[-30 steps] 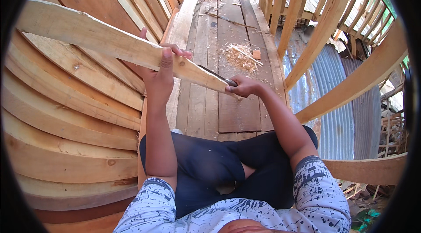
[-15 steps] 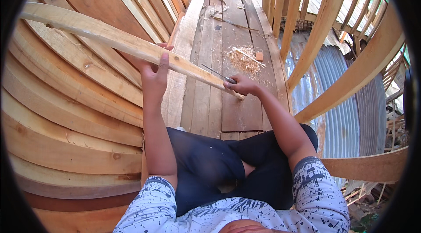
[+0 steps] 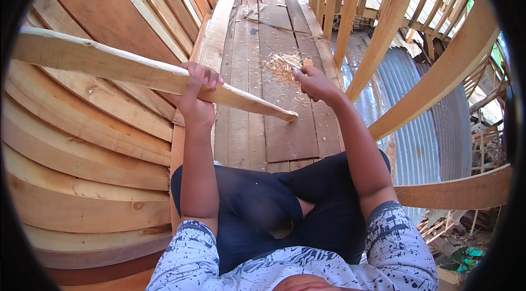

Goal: The person sits on a wooden floor and carves a long, curved piece of light-colored wood using a small knife. They hold the wood with their left hand and use the knife in their right hand to shave off thin layers, creating wood shavings that accumulate on the floor. The person periodically rotates the wood to work on different sides.

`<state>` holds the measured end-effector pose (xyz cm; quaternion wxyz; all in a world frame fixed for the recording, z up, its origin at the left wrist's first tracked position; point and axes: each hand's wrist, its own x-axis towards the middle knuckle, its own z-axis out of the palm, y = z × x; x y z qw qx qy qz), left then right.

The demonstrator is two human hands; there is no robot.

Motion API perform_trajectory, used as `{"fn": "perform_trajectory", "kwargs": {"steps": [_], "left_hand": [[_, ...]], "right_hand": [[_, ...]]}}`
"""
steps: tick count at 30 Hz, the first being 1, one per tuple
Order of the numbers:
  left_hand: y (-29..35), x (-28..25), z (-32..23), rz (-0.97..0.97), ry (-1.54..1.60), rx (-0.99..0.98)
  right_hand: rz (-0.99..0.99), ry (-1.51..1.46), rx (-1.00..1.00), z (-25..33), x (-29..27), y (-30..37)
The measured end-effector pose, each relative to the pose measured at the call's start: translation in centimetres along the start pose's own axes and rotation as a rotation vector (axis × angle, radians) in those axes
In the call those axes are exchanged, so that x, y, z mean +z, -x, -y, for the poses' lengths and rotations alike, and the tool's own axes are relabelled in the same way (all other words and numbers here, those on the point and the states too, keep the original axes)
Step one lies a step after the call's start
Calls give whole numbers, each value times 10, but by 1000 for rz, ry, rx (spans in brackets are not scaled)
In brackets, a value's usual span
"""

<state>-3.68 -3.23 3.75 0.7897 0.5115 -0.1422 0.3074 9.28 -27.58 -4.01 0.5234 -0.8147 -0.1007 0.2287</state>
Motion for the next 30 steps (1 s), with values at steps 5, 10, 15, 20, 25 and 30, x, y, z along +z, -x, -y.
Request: {"fn": "perform_trajectory", "kwargs": {"steps": [5, 10, 15, 20, 25, 30], "left_hand": [[4, 6, 1, 3, -23, 32], [-8, 11, 3, -104, 33, 63], [-12, -4, 9, -176, -54, 35], [-21, -22, 10, -176, -26, -19], [-23, -26, 11, -128, 7, -10], [-22, -28, 10, -58, -21, -19]], "right_hand": [[84, 79, -50, -5, 2, 26], [69, 68, 175, -41, 40, 12], [91, 114, 129, -50, 82, -15], [68, 235, -197, -51, 89, -32], [-32, 218, -125, -79, 97, -43], [63, 272, -292, -14, 93, -16]]}}
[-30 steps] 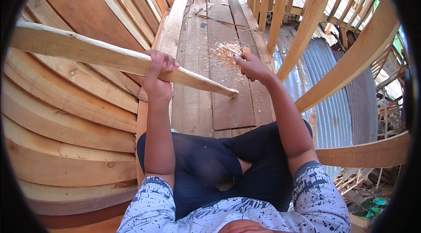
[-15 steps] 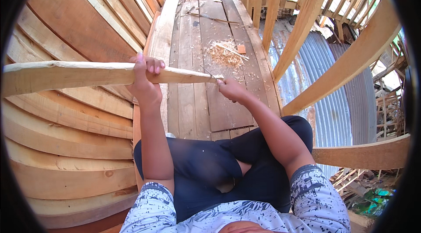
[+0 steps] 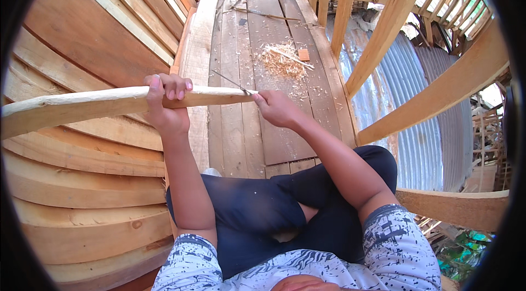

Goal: The person sits on a wooden floor and carves a long, curved piece of light-colored wood using a small knife. They hold the wood with their left hand and use the knife in their right hand to shave off thin layers, creating wood shavings that accumulate on the floor. The person periodically rotates the wood to work on different sides.

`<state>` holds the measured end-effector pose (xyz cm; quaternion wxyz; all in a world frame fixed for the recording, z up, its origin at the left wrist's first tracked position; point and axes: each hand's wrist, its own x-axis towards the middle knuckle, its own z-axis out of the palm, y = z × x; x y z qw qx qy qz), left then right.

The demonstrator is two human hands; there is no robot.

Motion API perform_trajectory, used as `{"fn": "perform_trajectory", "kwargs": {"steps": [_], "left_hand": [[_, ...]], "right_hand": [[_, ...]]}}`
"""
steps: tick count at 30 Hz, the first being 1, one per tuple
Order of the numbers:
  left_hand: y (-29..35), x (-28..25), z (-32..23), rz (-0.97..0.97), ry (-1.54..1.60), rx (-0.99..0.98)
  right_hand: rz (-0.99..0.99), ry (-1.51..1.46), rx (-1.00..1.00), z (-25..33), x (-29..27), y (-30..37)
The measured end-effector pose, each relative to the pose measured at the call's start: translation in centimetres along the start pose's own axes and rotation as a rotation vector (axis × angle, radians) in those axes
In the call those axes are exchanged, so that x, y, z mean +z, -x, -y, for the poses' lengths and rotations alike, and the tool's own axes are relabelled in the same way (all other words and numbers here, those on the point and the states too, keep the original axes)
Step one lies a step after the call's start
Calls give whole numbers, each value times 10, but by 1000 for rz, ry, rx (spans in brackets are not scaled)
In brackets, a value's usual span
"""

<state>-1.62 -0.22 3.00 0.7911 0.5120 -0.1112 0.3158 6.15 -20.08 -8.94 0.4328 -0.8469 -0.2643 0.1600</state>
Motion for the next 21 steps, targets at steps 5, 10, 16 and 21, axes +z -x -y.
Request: {"fn": "perform_trajectory", "kwargs": {"steps": [5, 10, 16, 21], "left_hand": [[-2, -1, 6, 131, 55, -13], [1, -9, 1, 115, 42, -6], [-3, -18, 0, 182, 80, -8], [-1, -6, 4, 87, 63, -6]], "right_hand": [[-114, 130, 265, -94, 23, -13], [69, -108, -71, -32, 7, -14], [20, 49, 146, -33, 8, -11], [4, 13, 41, -55, 11, -10]]}}
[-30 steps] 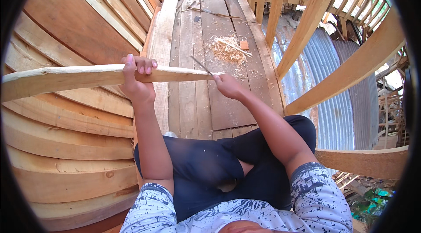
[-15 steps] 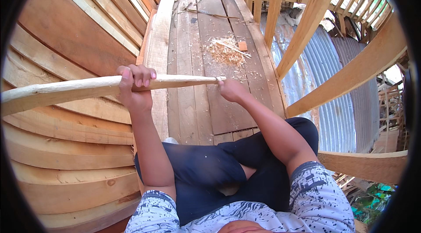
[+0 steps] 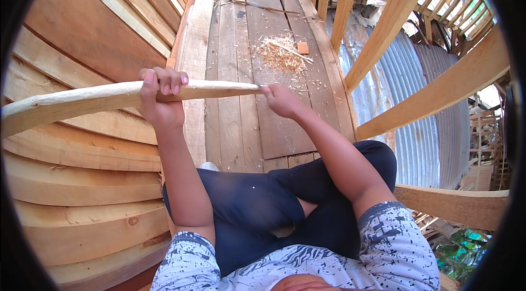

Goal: The person sits on a wooden floor and carves a long, curved piece of light-colored wood using a small knife. They hold the wood with their left hand and use the knife in their right hand to shave off thin layers, creating wood shavings that accumulate on the floor. The person periodically rotates the wood to work on different sides.

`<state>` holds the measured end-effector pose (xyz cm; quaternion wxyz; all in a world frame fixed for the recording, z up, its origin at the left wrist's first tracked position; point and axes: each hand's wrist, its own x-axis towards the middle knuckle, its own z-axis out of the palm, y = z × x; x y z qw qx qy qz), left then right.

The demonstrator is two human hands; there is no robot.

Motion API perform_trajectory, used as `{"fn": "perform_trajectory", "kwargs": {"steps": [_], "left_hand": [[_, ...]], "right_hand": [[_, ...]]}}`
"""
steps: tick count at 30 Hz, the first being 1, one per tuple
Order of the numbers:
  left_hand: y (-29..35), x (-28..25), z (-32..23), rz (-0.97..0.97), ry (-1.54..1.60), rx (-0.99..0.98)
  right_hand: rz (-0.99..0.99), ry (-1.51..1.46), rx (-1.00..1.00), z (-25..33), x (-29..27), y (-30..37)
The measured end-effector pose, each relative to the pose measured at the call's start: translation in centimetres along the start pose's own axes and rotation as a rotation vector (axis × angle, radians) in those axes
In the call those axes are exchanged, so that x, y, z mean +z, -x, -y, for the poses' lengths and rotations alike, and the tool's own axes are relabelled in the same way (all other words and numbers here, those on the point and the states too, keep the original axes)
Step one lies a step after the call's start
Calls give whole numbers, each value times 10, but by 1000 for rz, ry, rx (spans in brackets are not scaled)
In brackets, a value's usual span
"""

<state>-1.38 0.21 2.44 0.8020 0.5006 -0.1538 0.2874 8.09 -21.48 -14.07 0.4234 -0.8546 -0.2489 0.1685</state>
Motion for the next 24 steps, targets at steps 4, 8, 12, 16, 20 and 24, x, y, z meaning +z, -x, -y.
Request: {"fn": "perform_trajectory", "kwargs": {"steps": [4, 8, 12, 16, 20, 24], "left_hand": [[0, -2, -2, 54, 24, -10], [2, -6, -3, 26, 13, 2], [1, -4, -2, 9, 29, 7], [1, -4, -2, 9, 17, 4], [0, -3, 0, 9, 31, 7], [0, -5, -3, 19, 24, 7]], "right_hand": [[-59, 65, 175, -32, 13, -12], [-60, 95, 73, -18, 12, -10], [-75, 87, 120, -26, 14, -12], [-32, 83, 157, -23, 8, -9], [-48, 82, 159, -26, 7, -8], [32, 62, 132, -2, 3, -7]]}}
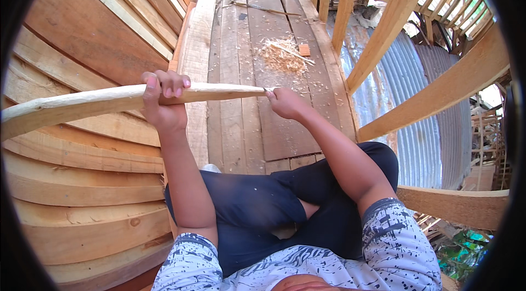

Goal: The person sits on a wooden floor and carves a long, curved piece of light-colored wood using a small knife. They hold the wood with their left hand and use the knife in their right hand to shave off thin layers, creating wood shavings that accumulate on the floor. The person periodically rotates the wood to work on different sides.

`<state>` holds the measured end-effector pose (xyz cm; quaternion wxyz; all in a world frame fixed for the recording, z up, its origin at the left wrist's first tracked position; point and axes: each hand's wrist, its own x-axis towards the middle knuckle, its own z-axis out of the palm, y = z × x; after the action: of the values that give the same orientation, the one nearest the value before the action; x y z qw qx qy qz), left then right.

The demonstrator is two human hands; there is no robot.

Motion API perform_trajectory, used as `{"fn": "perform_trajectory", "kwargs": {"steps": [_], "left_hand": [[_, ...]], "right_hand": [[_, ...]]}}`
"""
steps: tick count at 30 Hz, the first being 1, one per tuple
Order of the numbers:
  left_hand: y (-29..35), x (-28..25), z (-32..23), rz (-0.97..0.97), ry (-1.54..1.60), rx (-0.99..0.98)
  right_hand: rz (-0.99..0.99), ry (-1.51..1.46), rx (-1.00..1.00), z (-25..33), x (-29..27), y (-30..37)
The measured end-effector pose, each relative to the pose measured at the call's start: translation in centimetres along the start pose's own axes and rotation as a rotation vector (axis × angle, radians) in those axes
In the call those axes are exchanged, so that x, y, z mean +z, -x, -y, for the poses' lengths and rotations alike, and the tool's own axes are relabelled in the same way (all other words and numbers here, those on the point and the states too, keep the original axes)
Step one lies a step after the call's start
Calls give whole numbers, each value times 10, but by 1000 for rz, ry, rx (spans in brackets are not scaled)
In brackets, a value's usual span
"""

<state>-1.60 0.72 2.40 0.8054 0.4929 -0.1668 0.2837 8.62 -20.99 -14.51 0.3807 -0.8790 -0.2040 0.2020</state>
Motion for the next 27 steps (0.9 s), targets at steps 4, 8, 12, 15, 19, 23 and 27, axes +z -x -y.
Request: {"fn": "perform_trajectory", "kwargs": {"steps": [4, 8, 12, 15, 19, 23, 27], "left_hand": [[1, -4, -1, -12, -10, -1], [-1, 8, 5, 7, -4, -9], [0, 0, 1, 40, -8, -10], [0, -1, -2, -1, -32, 2], [-4, 7, 4, 4, -6, 0], [-2, -1, 4, 67, 15, -3], [1, -6, 1, 18, -21, 13]], "right_hand": [[17, -133, -223, 46, -9, 19], [-123, -36, 160, -28, 8, -1], [-96, 41, 33, -12, 9, -1], [-62, -42, -121, 47, -4, 20], [-127, -97, -42, 7, 9, -1], [-178, 20, 45, -47, 16, -8], [-78, 38, -59, 25, 3, 9]]}}
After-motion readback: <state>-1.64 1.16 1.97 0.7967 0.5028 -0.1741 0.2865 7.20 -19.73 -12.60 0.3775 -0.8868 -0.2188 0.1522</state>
